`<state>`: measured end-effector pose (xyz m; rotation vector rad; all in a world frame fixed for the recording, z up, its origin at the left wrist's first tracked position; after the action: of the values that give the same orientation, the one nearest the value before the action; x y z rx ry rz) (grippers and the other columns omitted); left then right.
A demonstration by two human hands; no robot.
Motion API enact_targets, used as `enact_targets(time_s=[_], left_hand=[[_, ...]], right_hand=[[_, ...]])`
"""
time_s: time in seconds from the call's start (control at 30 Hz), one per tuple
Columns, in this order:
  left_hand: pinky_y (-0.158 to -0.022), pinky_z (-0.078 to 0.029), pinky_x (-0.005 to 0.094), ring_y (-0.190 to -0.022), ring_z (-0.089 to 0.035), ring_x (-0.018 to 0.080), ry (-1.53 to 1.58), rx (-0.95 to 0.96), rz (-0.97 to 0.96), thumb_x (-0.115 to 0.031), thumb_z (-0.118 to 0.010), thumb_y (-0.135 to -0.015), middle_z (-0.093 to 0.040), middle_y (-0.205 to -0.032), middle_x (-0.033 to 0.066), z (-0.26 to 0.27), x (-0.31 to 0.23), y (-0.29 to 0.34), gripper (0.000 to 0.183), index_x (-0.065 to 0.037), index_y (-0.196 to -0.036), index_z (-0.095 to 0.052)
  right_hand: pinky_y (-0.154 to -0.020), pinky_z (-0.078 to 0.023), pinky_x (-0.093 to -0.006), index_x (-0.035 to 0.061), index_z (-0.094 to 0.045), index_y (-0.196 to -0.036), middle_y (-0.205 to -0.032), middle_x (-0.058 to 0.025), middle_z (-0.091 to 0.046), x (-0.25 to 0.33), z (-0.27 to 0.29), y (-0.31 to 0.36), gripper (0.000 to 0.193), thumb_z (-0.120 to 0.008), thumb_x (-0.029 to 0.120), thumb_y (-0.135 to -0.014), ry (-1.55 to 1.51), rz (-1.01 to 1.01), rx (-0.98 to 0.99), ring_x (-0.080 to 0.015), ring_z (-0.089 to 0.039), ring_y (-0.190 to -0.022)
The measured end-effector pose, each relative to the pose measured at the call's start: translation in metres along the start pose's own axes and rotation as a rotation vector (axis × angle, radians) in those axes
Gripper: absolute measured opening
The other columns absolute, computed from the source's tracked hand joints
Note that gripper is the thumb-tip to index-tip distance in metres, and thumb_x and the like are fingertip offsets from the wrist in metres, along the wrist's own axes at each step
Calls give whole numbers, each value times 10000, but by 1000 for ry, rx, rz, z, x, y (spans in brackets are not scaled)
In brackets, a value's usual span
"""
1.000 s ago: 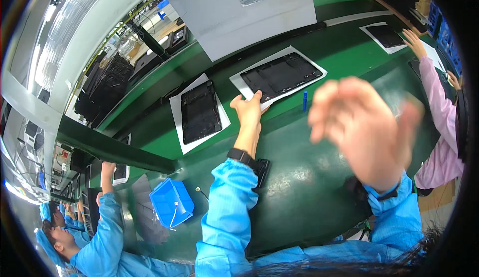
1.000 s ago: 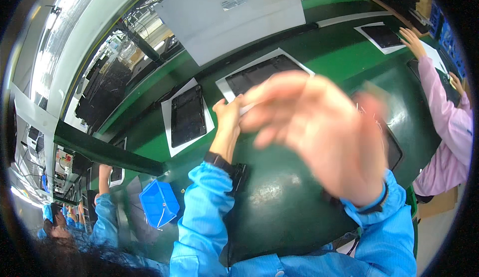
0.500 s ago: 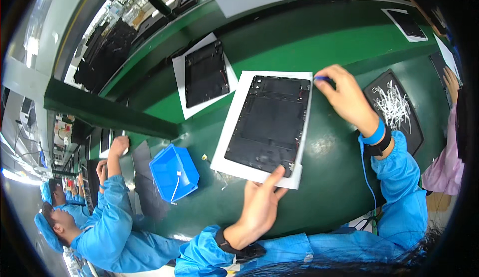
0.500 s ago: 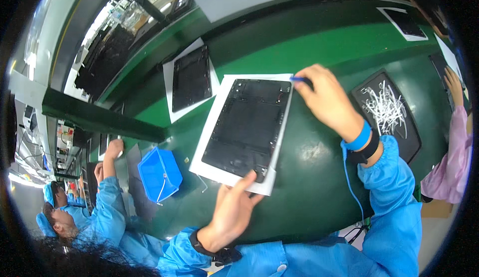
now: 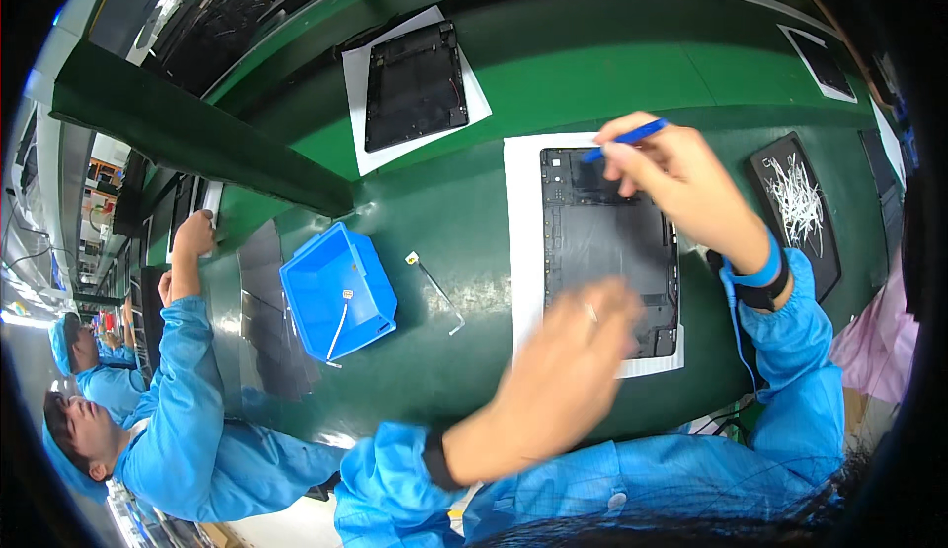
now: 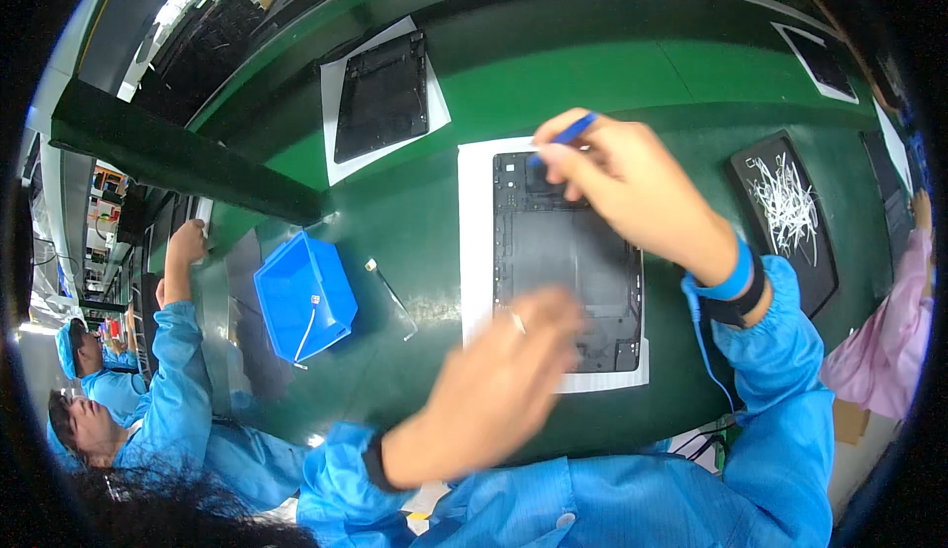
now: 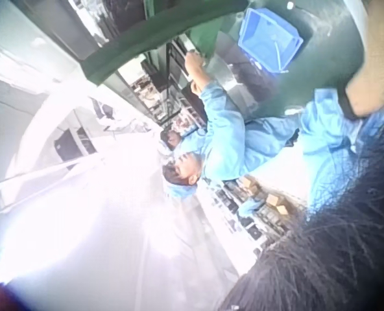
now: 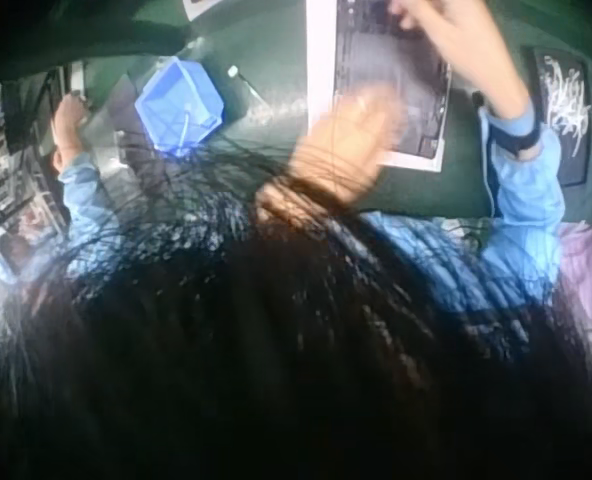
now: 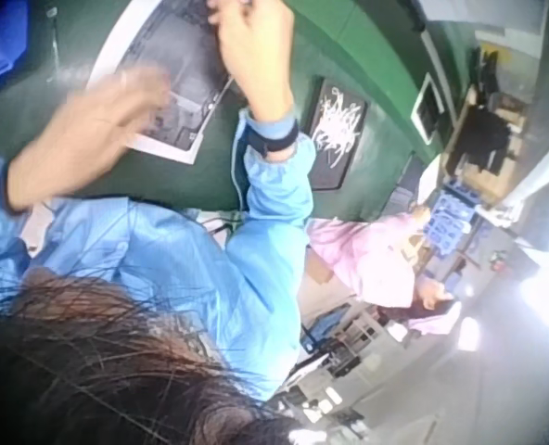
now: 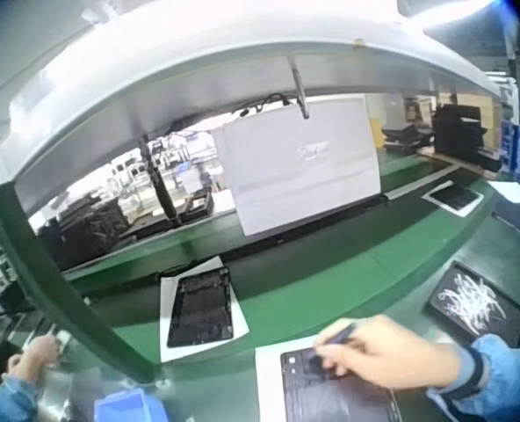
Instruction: The person is assembling an electronic tablet, applying adhesives and fitting components into the casing.
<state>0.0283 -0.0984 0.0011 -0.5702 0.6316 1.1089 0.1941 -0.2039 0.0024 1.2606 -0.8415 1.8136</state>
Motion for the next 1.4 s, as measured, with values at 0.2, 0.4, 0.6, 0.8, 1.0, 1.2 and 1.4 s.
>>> enact_targets(time_s=[0.2, 0.4, 0.6, 0.8, 1.0, 1.2, 1.4], left_hand=[[-1127, -478, 481, -1328, -569, 330, -458, -119, -68, -177, -820, -837, -581, -1466, 125, 10, 52, -40, 567, 2, -1344, -640], [-1064, -503, 450, -1321, -576, 292, -416, -117, -45, -205, -845, -808, -618, -1438, 93, 19, 63, -39, 540, -42, -1302, -701], [-1042, -501, 421, -1345, -556, 285, -384, -36, -123, -161, -826, -823, -619, -1447, 77, 22, 68, -43, 518, -65, -1319, -708], [-1039, -504, 431, -1352, -552, 286, -385, -34, -109, -134, -827, -815, -600, -1465, 77, 21, 62, -43, 549, -55, -1339, -684], [-1057, -500, 440, -1334, -565, 298, -387, -16, -90, -142, -844, -796, -594, -1452, 88, 24, 51, -45, 565, -46, -1327, -676], [-1161, -450, 491, -1356, -562, 336, -423, -33, -89, -234, -912, -734, -561, -1496, 125, 13, 32, -67, 772, -39, -1415, -606], [-1146, -477, 455, -1373, -551, 326, -455, 58, -104, -300, -942, -637, -549, -1545, 97, -2, 43, -71, 853, -95, -1410, -646]], right_hand=[[-716, -561, -353, -45, -665, -1127, -888, -151, -714, -18, -39, -28, 213, -636, 146, -1038, 166, 180, 74, -215, -699, -754], [-684, -540, -328, -34, -680, -1045, -824, -93, -689, 23, -14, -2, 207, -636, 169, -1043, 31, 56, -78, -157, -679, -754], [-698, -596, -434, 70, -734, -1018, -891, -101, -725, 40, -79, 78, 152, -686, 213, -1001, 380, 215, 472, -314, -733, -798], [-726, -593, -404, 50, -689, -1112, -975, -123, -715, 29, -93, 91, 159, -660, 181, -1027, 367, 332, 552, -327, -729, -848], [-670, -516, -275, 16, -669, -1097, -934, -37, -671, 30, 53, 56, 166, -618, 171, -1068, 28, 153, -338, -116, -658, -786], [-629, -473, -278, -8, -672, -1033, -815, -33, -649, -24, 80, 27, 175, -692, 166, -1023, 468, -28, -265, -109, -583, -684], [-695, -513, -427, -8, -648, -998, -846, -182, -674, -25, 59, 15, 238, -685, 227, -1016, 685, 135, -91, -370, -640, -757]])
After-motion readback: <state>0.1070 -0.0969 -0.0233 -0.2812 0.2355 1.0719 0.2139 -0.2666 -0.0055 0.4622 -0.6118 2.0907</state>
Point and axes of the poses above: each hand's wrist, its own y-axis away from the middle knuckle, its own z-axis out of the back of the hand, x = y × z, the point moved 8 cm from there along -y, towards the middle knuckle
